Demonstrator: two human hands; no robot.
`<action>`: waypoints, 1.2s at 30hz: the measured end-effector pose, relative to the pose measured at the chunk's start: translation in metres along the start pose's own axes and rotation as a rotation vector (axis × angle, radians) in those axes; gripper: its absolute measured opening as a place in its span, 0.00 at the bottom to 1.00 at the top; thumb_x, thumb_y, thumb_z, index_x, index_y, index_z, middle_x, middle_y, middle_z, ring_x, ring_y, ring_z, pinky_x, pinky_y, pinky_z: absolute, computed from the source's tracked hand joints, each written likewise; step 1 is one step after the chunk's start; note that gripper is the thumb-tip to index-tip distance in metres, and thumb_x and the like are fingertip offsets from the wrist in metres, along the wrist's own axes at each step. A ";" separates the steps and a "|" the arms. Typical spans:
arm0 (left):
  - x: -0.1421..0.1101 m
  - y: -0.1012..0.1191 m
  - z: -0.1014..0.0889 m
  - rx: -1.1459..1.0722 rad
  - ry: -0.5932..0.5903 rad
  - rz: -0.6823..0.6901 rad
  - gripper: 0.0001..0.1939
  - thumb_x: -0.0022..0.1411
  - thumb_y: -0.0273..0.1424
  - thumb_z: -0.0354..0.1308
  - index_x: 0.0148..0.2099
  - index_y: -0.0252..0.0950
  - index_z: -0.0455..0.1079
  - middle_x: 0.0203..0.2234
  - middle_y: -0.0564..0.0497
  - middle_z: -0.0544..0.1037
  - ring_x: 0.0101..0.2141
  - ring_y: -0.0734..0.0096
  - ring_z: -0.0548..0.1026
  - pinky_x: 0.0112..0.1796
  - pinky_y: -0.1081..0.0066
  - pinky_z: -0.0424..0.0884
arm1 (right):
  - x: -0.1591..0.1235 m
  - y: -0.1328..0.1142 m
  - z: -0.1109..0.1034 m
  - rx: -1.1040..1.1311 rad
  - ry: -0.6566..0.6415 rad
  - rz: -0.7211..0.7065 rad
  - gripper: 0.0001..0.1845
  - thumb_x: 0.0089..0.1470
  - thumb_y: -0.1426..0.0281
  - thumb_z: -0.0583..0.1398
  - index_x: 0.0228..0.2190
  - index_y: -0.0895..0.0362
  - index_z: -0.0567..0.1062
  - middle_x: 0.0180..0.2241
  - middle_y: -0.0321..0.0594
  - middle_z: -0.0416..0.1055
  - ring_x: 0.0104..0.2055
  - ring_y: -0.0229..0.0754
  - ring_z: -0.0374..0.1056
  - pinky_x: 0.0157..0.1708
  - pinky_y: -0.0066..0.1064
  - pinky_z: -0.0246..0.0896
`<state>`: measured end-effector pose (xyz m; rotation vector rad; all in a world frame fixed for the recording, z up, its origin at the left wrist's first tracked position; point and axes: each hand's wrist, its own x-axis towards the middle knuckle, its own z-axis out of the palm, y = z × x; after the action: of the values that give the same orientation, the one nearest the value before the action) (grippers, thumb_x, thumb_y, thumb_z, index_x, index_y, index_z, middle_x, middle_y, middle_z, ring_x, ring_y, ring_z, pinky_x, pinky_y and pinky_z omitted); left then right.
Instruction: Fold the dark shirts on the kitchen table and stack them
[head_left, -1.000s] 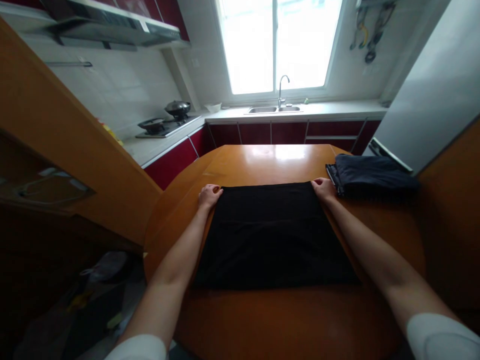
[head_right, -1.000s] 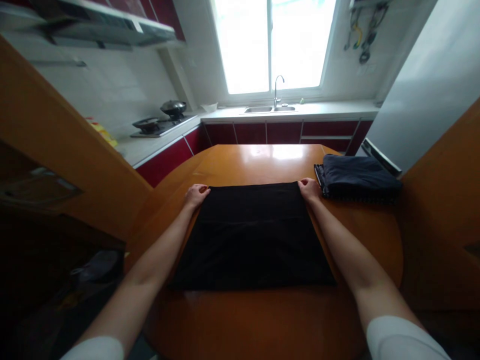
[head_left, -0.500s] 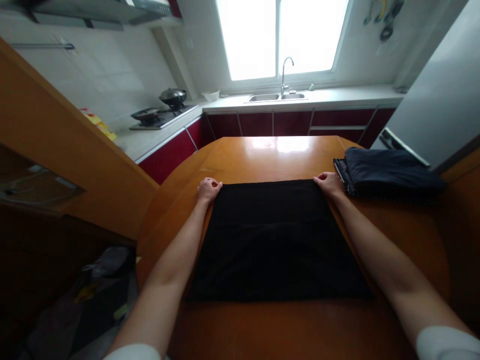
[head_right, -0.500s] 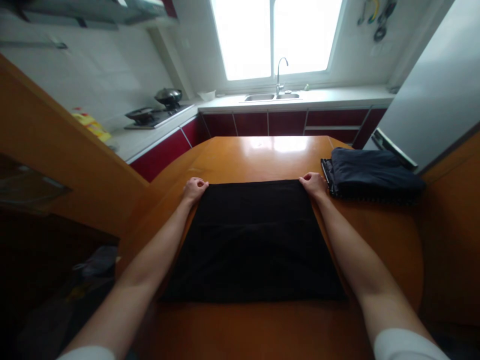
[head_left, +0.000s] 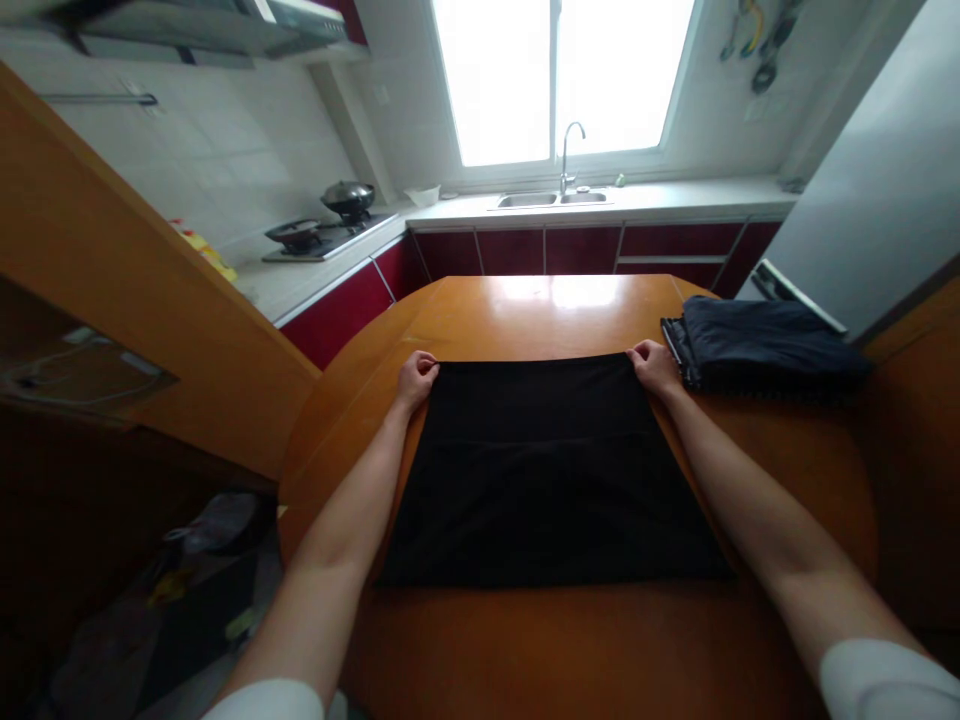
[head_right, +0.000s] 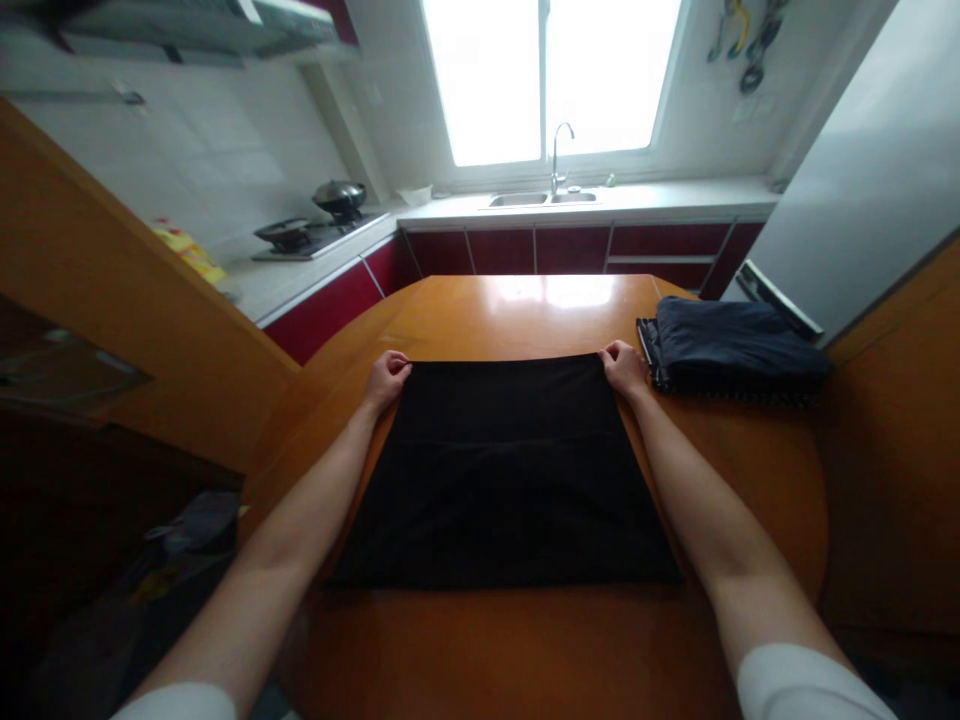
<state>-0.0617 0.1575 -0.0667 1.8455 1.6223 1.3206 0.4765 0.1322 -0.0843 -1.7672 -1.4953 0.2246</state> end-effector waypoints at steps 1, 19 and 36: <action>-0.001 0.000 0.000 -0.030 0.016 0.006 0.15 0.55 0.37 0.62 0.43 0.36 0.70 0.30 0.50 0.78 0.32 0.66 0.77 0.36 0.69 0.72 | -0.001 0.001 0.001 0.040 0.009 -0.016 0.14 0.55 0.57 0.61 0.28 0.55 0.75 0.30 0.46 0.77 0.33 0.47 0.70 0.37 0.37 0.64; -0.065 0.034 -0.018 0.047 0.128 0.133 0.15 0.59 0.39 0.59 0.43 0.36 0.79 0.37 0.46 0.81 0.37 0.63 0.77 0.40 0.67 0.73 | -0.076 -0.005 -0.023 0.508 0.085 -0.082 0.23 0.52 0.47 0.59 0.29 0.55 0.71 0.28 0.41 0.72 0.31 0.46 0.68 0.34 0.37 0.65; -0.191 0.101 -0.097 0.221 0.163 0.332 0.10 0.65 0.41 0.59 0.37 0.42 0.76 0.35 0.49 0.78 0.40 0.60 0.76 0.45 0.62 0.72 | -0.176 -0.020 -0.117 0.510 0.066 -0.175 0.15 0.55 0.54 0.62 0.30 0.53 0.74 0.29 0.39 0.75 0.33 0.47 0.71 0.36 0.37 0.68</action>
<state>-0.0645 -0.0748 -0.0189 2.2715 1.6497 1.5123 0.4800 -0.0779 -0.0529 -1.2219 -1.3850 0.4133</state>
